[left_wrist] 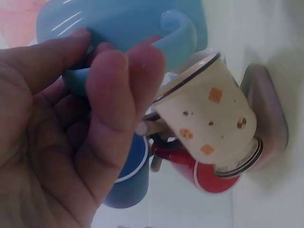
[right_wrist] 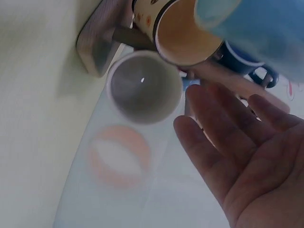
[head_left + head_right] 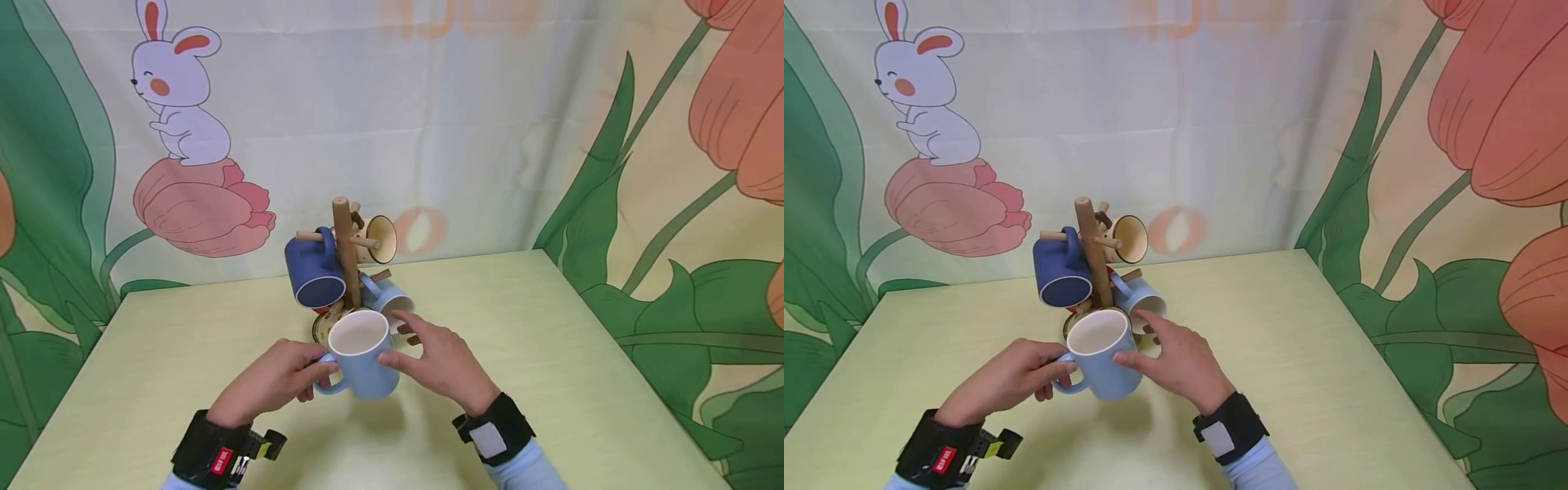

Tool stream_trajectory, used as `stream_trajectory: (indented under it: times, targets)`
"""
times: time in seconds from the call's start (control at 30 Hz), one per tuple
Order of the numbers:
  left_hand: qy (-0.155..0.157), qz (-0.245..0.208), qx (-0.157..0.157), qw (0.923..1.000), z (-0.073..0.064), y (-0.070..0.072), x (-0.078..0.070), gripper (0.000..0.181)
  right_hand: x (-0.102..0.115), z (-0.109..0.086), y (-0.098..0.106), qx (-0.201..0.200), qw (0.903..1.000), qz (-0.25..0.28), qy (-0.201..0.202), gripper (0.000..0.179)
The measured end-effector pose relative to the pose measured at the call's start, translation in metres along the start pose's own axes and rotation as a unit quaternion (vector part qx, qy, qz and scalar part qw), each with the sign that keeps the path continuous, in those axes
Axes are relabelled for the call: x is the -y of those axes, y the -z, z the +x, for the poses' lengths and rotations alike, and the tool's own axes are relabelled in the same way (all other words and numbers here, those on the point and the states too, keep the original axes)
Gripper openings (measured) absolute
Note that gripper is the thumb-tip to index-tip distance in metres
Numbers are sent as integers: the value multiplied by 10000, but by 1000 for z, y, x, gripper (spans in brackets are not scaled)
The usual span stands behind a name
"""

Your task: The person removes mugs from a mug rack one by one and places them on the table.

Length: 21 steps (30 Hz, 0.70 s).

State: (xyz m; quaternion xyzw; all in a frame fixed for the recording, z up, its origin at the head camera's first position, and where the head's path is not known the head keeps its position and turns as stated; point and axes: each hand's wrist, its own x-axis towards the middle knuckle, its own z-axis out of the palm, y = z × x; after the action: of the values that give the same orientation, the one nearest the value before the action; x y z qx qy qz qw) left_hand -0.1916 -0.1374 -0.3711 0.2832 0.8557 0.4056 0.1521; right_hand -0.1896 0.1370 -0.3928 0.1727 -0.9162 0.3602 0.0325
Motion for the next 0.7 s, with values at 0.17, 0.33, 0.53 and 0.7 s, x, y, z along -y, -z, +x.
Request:
stream_trajectory:
  times: [0.17,0.33,0.53,0.7]
  targets:
    - [196,204,66,9996,-6,7,0,19,-17,3,7,-207,9985,-359,-351,68]
    - [591,164,171,9980,-15,18,2,20,-32,5,14,-333,9922,-873,-823,74]
    - [962,207,185,9950,-29,31,9,19,-48,5,15,-281,9855,-1264,-1098,77]
    - [1318,232,81,9910,-41,42,18,18,-59,5,11,-161,9822,-1455,-1174,76]
